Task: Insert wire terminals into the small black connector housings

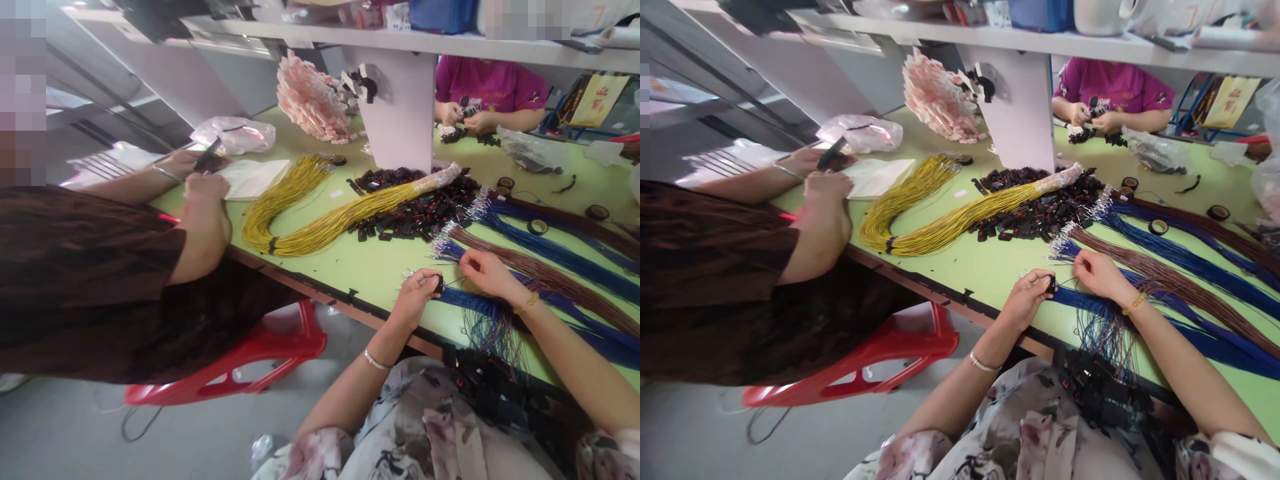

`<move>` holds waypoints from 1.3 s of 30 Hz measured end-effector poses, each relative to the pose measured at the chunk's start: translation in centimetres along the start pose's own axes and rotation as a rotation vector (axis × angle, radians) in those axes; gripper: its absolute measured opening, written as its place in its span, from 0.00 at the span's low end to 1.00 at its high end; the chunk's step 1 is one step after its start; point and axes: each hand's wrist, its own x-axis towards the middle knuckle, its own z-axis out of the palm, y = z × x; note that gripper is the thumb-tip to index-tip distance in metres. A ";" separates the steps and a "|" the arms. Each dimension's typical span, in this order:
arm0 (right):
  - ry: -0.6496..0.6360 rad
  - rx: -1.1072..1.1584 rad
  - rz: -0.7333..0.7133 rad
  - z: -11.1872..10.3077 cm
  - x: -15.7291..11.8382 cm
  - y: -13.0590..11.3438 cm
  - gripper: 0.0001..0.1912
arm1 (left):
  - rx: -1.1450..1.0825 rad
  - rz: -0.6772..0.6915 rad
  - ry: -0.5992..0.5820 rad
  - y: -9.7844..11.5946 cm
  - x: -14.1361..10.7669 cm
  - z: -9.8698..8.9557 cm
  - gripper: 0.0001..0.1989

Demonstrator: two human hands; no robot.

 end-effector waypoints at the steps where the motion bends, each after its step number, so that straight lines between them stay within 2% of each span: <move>1: 0.012 0.079 -0.015 0.3 0.6 -0.6 0.07 | -0.007 0.004 -0.001 0.0 0.0 0.0 0.15; 6: 0.001 0.338 -0.031 1.3 2.5 -3.5 0.07 | -0.075 0.018 0.009 -0.2 -0.2 0.1 0.16; 11: 0.038 0.423 0.035 2.1 1.3 -3.8 0.05 | -0.209 0.042 0.051 -0.1 0.1 0.4 0.15; 19: 0.128 0.306 0.061 3.4 -0.9 -3.1 0.06 | -0.255 0.015 0.027 -0.3 0.6 0.7 0.12; 34: 0.174 0.257 0.067 3.8 -0.9 -3.3 0.06 | -0.240 0.006 -0.014 -0.4 0.6 0.2 0.15; 39: 0.179 0.245 0.026 4.2 -1.0 -3.5 0.07 | -0.209 0.028 0.037 -0.6 0.6 0.4 0.15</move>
